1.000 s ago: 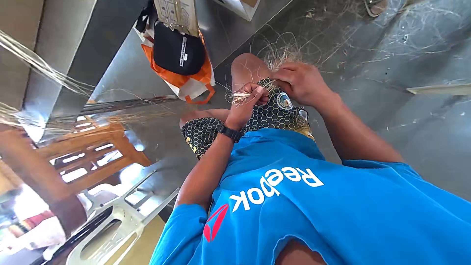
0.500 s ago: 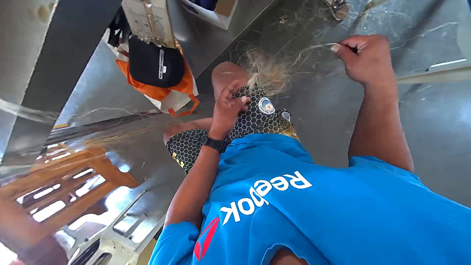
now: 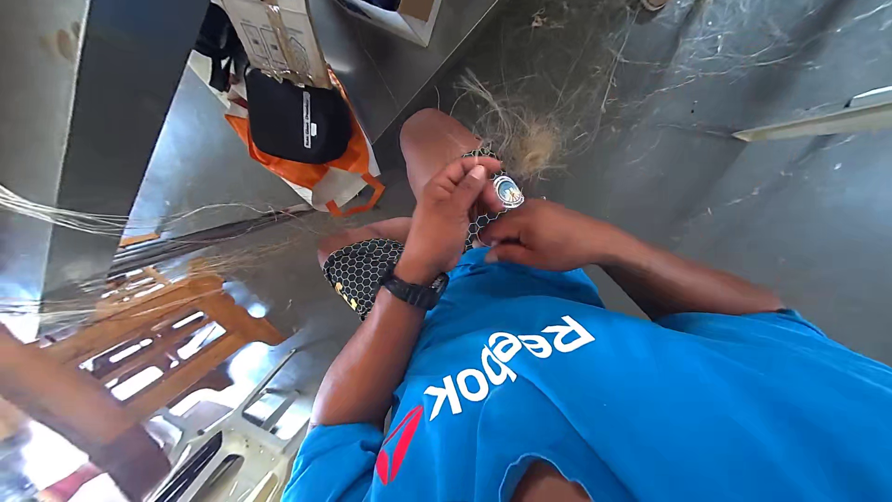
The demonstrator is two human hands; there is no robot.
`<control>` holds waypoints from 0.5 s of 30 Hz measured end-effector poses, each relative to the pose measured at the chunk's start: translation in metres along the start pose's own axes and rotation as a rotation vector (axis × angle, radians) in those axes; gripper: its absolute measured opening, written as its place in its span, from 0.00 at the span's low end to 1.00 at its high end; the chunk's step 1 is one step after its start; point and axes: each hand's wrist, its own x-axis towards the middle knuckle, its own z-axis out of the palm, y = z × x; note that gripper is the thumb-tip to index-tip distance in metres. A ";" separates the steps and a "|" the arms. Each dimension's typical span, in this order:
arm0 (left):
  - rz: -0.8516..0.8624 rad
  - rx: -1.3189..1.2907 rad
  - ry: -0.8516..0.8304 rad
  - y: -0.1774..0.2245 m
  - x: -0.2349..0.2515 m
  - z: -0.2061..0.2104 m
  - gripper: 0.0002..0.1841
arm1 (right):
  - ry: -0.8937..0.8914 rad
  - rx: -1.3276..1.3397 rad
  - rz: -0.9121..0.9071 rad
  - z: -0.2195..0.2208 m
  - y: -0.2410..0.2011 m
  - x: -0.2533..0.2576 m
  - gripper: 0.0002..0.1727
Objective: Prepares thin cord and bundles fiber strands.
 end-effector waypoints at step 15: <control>0.175 0.109 0.015 0.019 -0.089 -0.048 0.14 | 0.167 0.269 -0.221 0.027 0.010 0.067 0.46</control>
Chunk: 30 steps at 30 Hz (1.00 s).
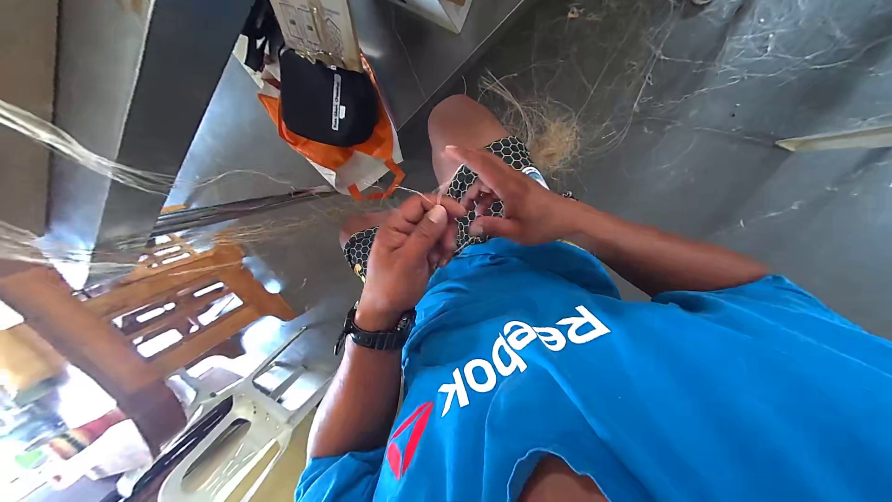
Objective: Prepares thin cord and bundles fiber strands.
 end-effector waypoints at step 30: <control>0.208 -0.350 0.626 -0.018 0.008 -0.064 0.05 | 0.150 -0.316 0.696 -0.099 0.056 -0.156 0.20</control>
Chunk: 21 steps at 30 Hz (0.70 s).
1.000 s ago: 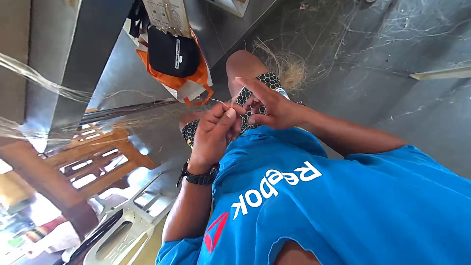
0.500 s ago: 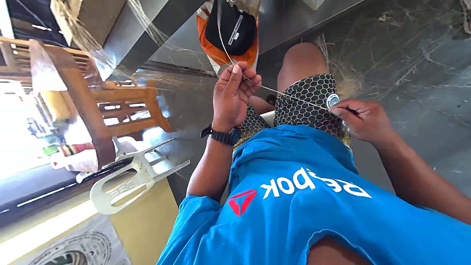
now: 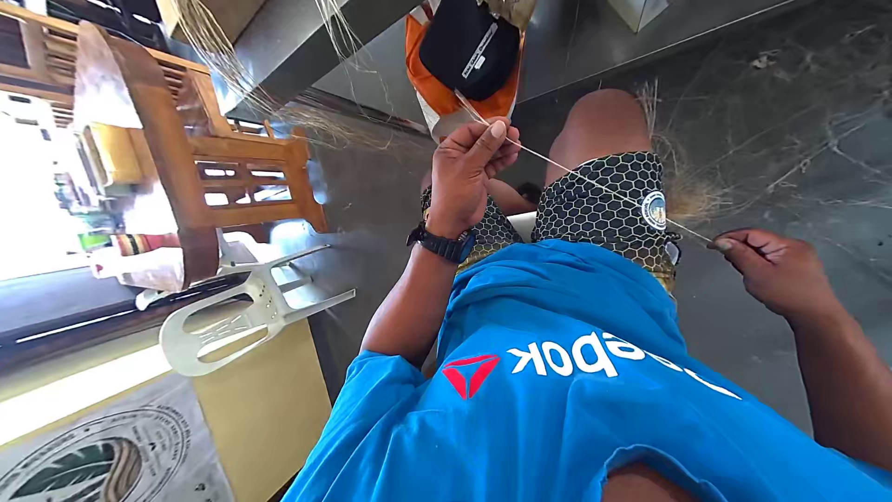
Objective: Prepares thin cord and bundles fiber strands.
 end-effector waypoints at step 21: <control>-0.385 0.534 -0.798 -0.048 -0.056 0.075 0.25 | 0.158 0.752 -0.281 0.075 -0.122 -0.008 0.09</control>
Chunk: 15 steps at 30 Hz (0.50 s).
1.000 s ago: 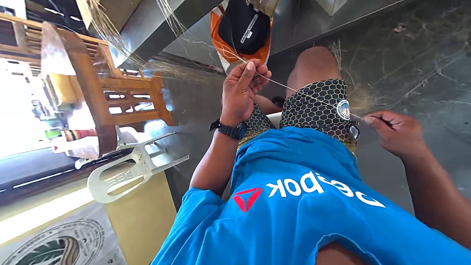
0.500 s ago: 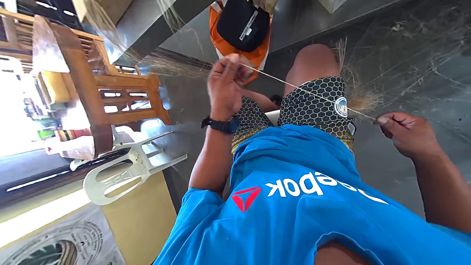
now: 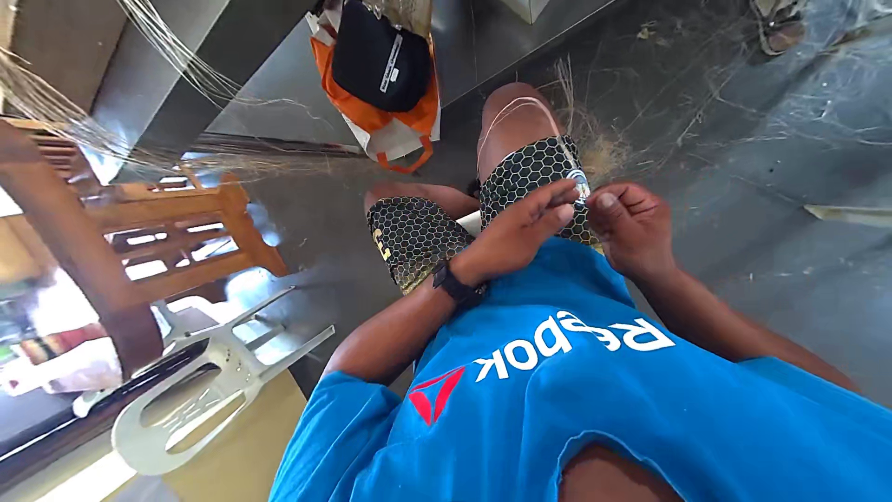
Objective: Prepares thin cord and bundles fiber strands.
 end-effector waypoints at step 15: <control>0.410 -0.229 0.647 0.064 -0.150 -0.165 0.21 | -0.195 -0.745 -0.204 -0.088 0.066 0.017 0.15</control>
